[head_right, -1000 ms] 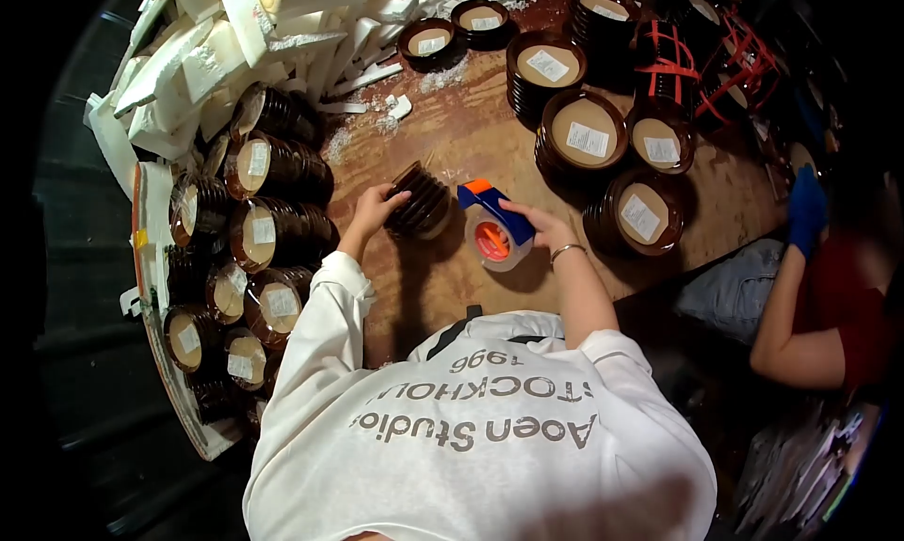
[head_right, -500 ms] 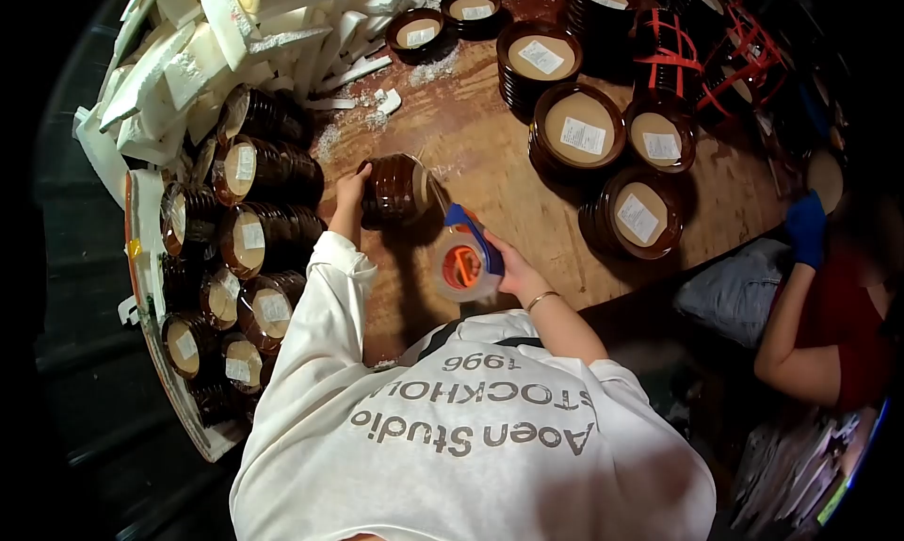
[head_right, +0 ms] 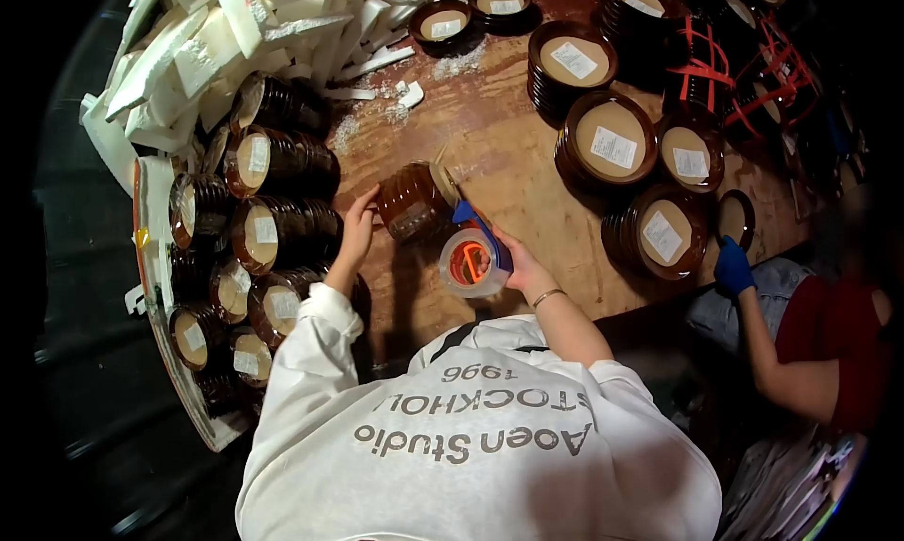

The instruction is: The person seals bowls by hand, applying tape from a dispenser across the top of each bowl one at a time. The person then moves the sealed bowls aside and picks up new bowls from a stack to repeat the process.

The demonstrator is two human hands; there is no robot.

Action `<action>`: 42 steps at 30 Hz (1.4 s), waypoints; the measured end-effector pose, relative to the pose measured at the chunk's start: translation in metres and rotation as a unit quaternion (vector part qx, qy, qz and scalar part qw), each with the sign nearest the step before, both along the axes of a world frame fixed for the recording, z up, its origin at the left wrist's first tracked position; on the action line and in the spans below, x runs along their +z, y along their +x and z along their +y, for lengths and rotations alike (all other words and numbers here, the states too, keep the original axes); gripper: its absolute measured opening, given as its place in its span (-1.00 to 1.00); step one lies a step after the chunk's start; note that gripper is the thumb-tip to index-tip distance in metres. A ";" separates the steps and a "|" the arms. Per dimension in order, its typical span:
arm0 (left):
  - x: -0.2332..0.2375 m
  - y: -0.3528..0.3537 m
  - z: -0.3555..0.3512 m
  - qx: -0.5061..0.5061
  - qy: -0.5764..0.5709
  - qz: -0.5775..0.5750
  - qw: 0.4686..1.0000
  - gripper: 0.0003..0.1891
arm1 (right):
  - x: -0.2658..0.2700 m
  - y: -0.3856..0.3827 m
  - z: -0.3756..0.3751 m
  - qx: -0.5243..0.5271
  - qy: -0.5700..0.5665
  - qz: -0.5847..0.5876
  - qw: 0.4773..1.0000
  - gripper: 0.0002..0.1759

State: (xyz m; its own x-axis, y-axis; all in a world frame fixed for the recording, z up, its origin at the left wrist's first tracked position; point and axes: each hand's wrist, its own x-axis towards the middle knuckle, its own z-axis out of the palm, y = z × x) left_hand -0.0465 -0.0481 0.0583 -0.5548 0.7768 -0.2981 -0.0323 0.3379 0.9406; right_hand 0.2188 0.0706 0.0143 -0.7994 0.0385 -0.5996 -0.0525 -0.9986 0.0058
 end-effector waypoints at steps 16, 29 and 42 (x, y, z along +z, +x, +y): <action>0.038 -0.017 0.075 -0.444 -0.111 0.588 0.667 -0.23 | -0.003 -0.008 0.028 -0.063 -0.025 0.028 0.997 -0.64; 0.016 -0.014 0.112 -0.238 -0.287 0.406 0.834 -0.19 | 0.102 0.045 0.011 -0.084 -0.002 -0.016 0.996 -0.62; -0.030 0.078 0.037 0.175 -0.138 -0.321 0.920 -0.34 | 0.145 -0.020 0.004 0.146 0.322 -0.029 0.935 -0.54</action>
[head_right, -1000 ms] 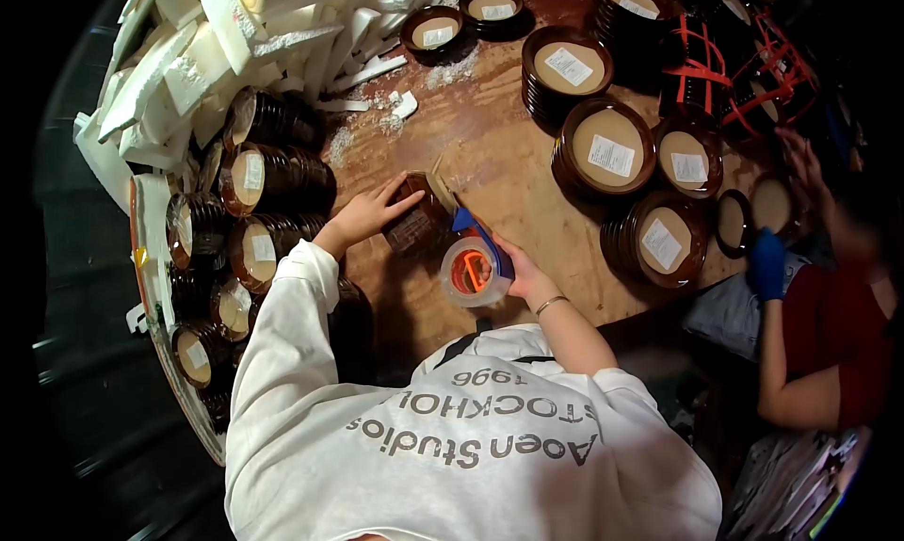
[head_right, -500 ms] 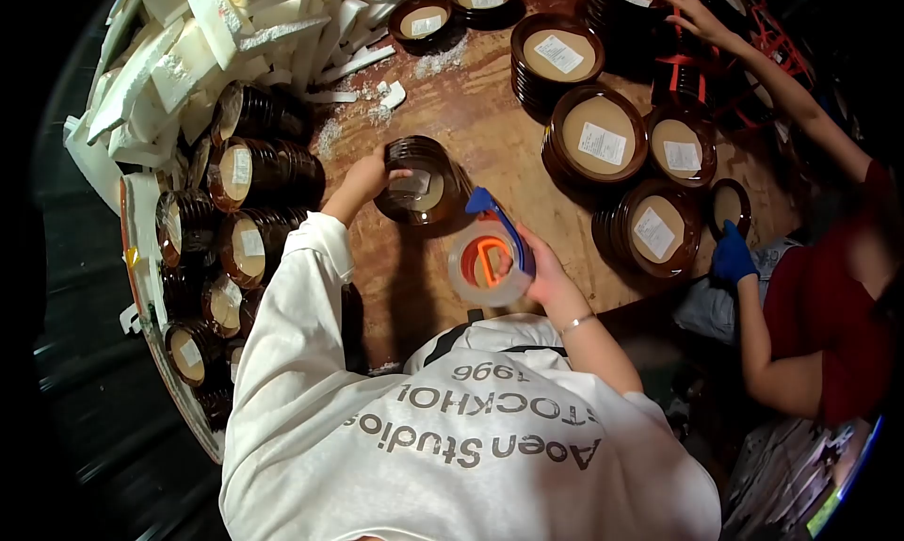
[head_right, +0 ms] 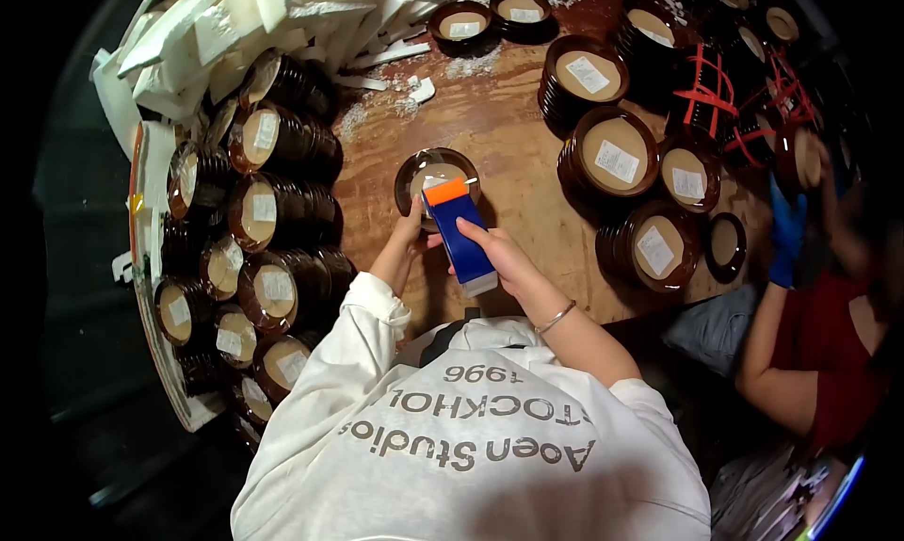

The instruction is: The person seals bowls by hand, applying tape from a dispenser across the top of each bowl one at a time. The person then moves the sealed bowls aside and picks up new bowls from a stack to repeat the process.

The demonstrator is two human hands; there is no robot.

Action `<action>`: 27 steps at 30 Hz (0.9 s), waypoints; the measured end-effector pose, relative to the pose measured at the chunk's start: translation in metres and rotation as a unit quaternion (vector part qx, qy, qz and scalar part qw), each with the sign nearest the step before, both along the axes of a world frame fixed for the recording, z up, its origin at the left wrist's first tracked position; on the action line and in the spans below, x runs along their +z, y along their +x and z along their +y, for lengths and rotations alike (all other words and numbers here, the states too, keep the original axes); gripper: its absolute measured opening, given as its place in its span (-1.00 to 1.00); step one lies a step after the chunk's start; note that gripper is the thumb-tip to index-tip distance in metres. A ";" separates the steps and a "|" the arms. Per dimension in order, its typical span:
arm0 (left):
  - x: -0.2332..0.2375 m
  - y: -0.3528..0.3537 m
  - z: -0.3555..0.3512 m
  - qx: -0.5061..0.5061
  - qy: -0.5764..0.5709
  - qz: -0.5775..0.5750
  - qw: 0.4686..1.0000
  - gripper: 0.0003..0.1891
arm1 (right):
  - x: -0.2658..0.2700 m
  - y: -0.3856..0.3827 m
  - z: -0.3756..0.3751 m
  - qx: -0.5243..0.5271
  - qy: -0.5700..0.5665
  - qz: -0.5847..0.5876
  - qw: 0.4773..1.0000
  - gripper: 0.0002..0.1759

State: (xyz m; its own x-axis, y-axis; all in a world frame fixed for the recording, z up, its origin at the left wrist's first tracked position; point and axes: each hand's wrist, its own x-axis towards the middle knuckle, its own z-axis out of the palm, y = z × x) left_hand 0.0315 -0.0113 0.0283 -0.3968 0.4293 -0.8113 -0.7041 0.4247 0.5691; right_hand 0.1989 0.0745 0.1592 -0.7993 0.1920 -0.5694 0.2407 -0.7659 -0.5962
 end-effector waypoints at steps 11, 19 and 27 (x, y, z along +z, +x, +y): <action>0.042 -0.028 -0.032 -0.274 -0.112 0.526 0.797 -0.51 | -0.045 -0.003 0.018 0.089 0.133 -0.119 0.980 -0.51; 0.030 -0.033 0.026 -0.376 -0.028 0.759 0.530 -0.48 | -0.047 0.001 0.009 0.051 0.173 -0.092 0.979 -0.54; 0.017 -0.032 0.025 -0.359 -0.035 0.785 0.504 -0.45 | -0.049 0.093 -0.010 0.092 0.212 -0.169 0.958 -0.52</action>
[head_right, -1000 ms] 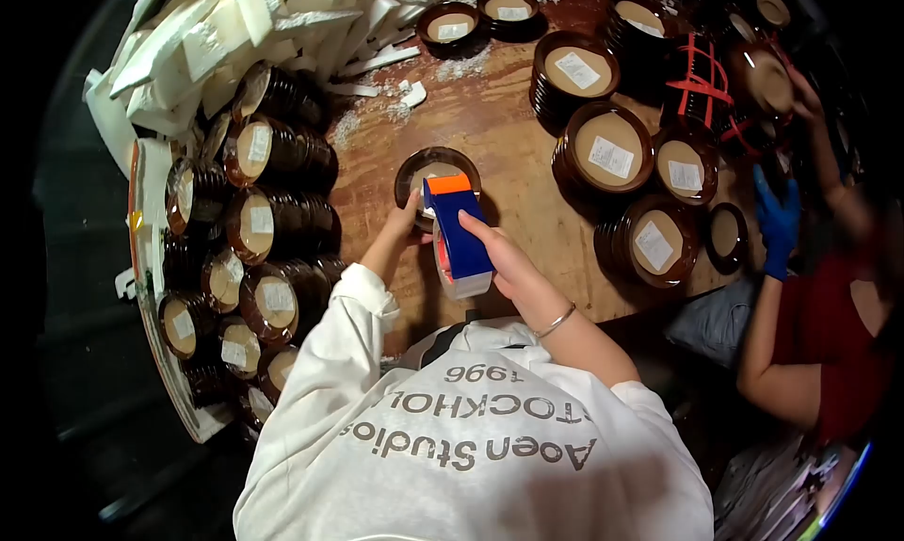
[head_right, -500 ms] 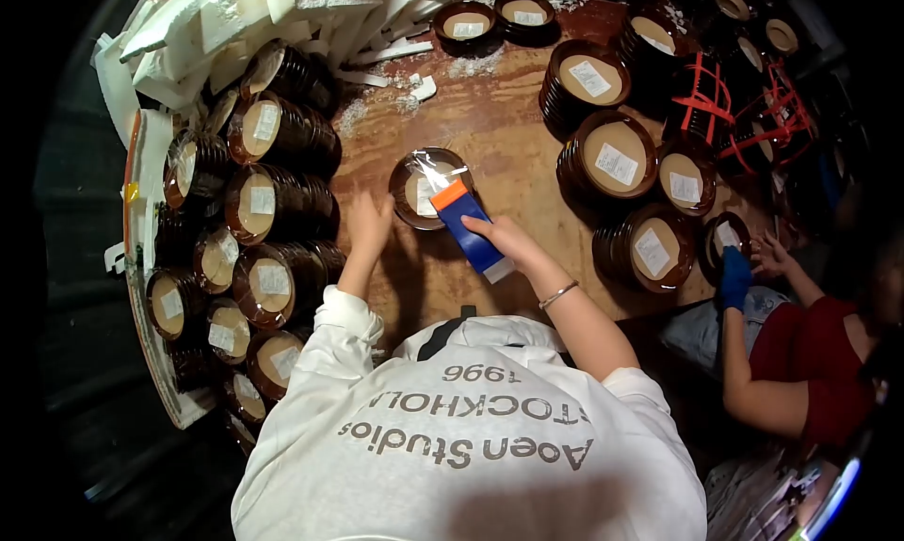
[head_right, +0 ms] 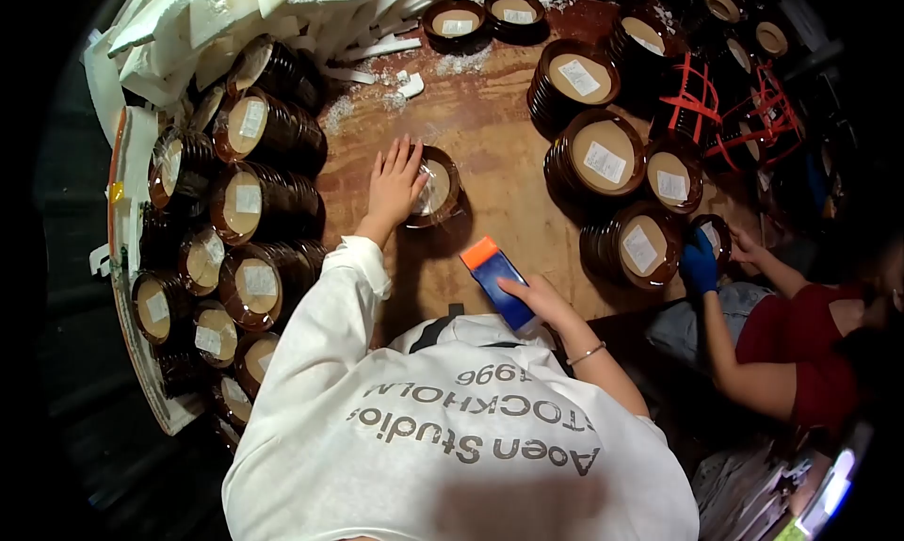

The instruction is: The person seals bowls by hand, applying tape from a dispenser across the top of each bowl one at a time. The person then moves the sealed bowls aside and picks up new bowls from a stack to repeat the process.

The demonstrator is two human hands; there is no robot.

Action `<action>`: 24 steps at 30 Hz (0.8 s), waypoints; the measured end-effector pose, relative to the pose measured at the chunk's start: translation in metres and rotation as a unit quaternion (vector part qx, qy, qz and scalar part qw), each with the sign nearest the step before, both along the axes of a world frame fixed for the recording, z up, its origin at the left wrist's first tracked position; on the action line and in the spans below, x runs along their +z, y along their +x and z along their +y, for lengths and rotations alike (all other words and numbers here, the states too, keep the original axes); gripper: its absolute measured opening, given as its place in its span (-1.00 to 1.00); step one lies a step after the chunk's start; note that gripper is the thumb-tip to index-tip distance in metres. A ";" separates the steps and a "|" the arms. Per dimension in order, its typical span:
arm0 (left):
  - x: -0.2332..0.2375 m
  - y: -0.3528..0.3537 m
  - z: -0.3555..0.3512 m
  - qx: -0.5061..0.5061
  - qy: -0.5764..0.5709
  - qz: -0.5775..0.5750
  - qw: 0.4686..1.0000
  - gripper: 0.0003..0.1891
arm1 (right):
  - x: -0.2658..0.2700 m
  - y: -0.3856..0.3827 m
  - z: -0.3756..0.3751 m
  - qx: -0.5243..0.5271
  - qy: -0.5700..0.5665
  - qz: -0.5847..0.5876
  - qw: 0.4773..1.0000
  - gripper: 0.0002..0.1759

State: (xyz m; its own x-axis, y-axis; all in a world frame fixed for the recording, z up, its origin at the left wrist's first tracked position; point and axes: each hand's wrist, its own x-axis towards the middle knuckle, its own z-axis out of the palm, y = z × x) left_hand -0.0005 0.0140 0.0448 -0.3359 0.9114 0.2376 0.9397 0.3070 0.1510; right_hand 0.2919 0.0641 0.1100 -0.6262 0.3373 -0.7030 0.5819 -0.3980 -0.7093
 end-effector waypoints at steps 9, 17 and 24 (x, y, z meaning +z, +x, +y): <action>0.011 0.014 0.003 0.030 0.001 0.062 0.998 -0.37 | -0.083 -0.046 0.013 0.028 0.068 -0.058 0.996 -0.49; 0.005 0.059 -0.007 -0.075 -0.017 0.030 0.997 -0.21 | -0.079 -0.091 0.007 0.092 0.174 -0.130 0.972 -0.54; 0.005 0.063 -0.005 -0.219 -0.089 0.195 0.952 -0.47 | -0.043 -0.044 0.029 -0.042 0.066 -0.068 0.995 -0.49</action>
